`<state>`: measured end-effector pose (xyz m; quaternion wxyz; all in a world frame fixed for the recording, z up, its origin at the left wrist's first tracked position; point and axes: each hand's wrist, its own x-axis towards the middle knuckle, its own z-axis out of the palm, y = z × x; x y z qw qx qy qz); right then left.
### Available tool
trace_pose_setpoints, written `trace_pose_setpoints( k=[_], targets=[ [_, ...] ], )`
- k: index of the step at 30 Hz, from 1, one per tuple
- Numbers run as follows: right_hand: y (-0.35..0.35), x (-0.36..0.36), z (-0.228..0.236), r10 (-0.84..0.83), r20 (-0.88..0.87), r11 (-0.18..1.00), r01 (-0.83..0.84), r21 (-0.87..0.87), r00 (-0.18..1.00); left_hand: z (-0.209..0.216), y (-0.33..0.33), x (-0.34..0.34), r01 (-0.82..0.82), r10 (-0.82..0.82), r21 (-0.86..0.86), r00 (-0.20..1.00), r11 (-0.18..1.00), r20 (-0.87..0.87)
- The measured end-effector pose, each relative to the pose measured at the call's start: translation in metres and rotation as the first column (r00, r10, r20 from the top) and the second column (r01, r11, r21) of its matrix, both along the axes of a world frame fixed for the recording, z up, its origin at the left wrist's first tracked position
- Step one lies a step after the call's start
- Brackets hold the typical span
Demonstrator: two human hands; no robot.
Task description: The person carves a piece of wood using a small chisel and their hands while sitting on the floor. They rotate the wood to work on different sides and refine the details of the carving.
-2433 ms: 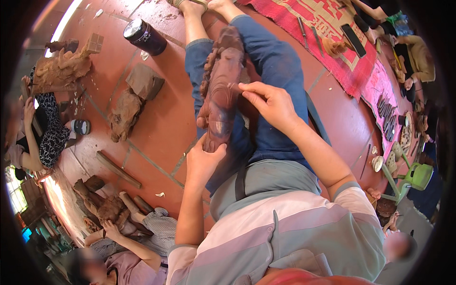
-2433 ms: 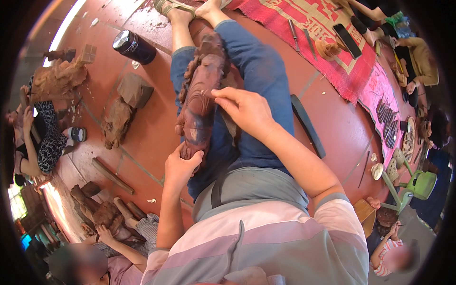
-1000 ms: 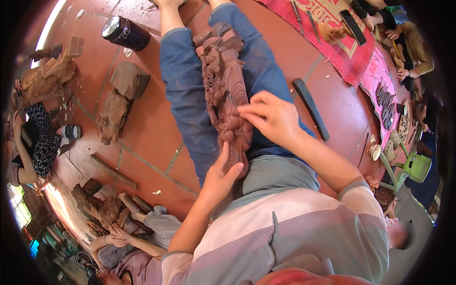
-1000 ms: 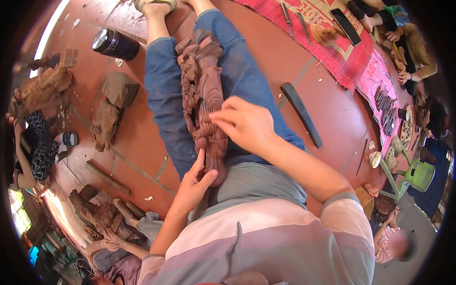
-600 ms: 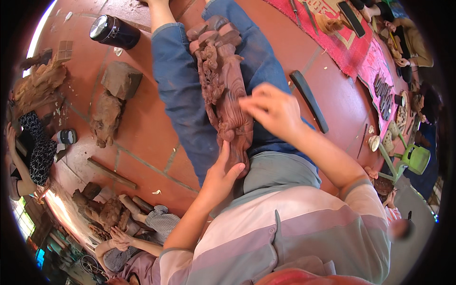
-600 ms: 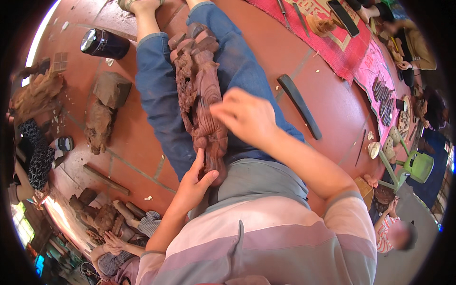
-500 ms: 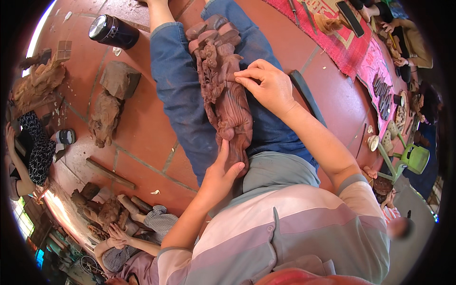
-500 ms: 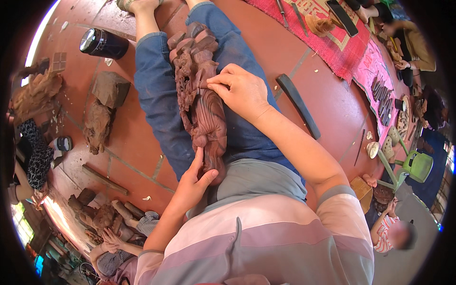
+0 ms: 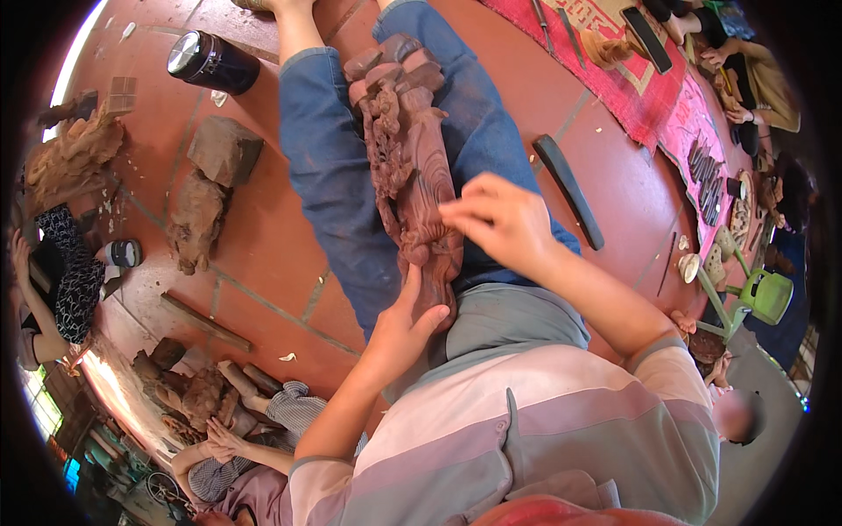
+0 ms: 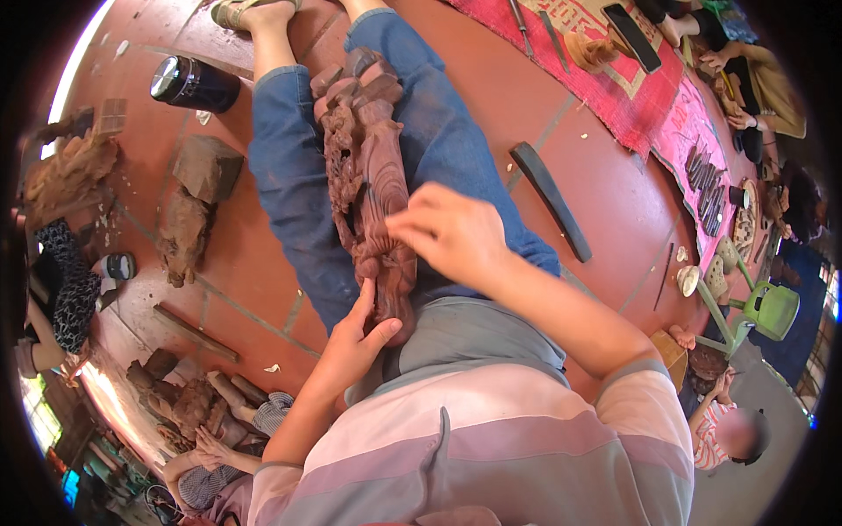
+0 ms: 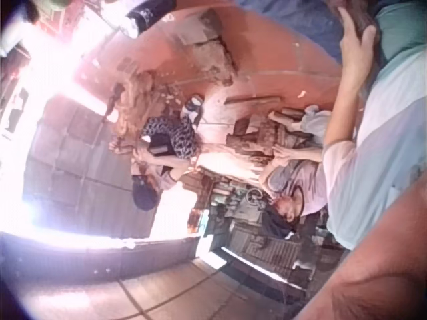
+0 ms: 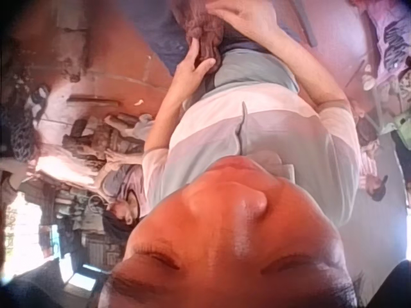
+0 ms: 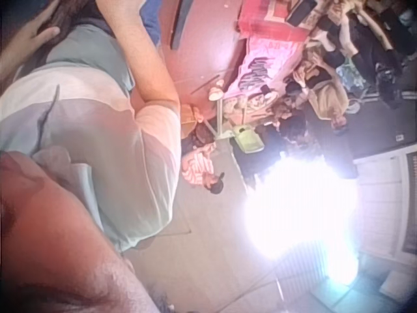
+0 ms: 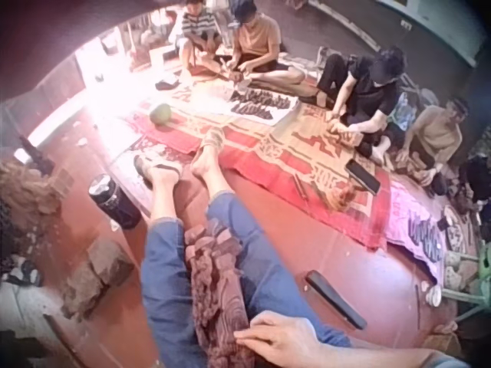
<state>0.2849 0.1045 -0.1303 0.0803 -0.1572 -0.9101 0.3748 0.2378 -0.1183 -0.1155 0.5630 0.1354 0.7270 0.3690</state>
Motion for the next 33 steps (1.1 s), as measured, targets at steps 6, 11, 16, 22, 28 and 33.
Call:
trace_pose_setpoints(
  k=[6,11,16,22,28,33],
  targets=[
    [0.014,-0.032,-0.019,-0.029,-0.033,0.994,0.032,0.103,0.999,0.005,0.003,-0.004,0.008,-0.006,-0.033,0.998,0.999,0.064],
    [0.004,-0.010,-0.006,-0.013,-0.022,0.999,0.015,0.050,1.000,0.000,0.001,0.002,0.002,-0.002,0.018,1.000,1.000,-0.025],
    [0.014,-0.026,-0.011,0.029,0.020,0.994,-0.031,0.106,0.999,0.004,0.002,-0.002,0.025,-0.024,-0.034,0.999,0.999,0.022],
    [0.019,-0.034,-0.015,-0.015,-0.012,0.993,0.017,0.118,1.000,0.010,0.009,-0.005,0.043,-0.042,-0.051,0.999,0.998,0.019],
    [0.005,-0.002,0.004,0.062,0.026,0.997,-0.063,0.049,0.998,0.005,0.006,-0.004,0.023,-0.023,-0.013,1.000,1.000,-0.002],
    [0.016,-0.028,-0.008,0.001,0.024,0.994,-0.004,0.113,1.000,0.003,0.005,-0.004,0.032,-0.032,0.013,0.999,0.999,0.014]
  ],
)
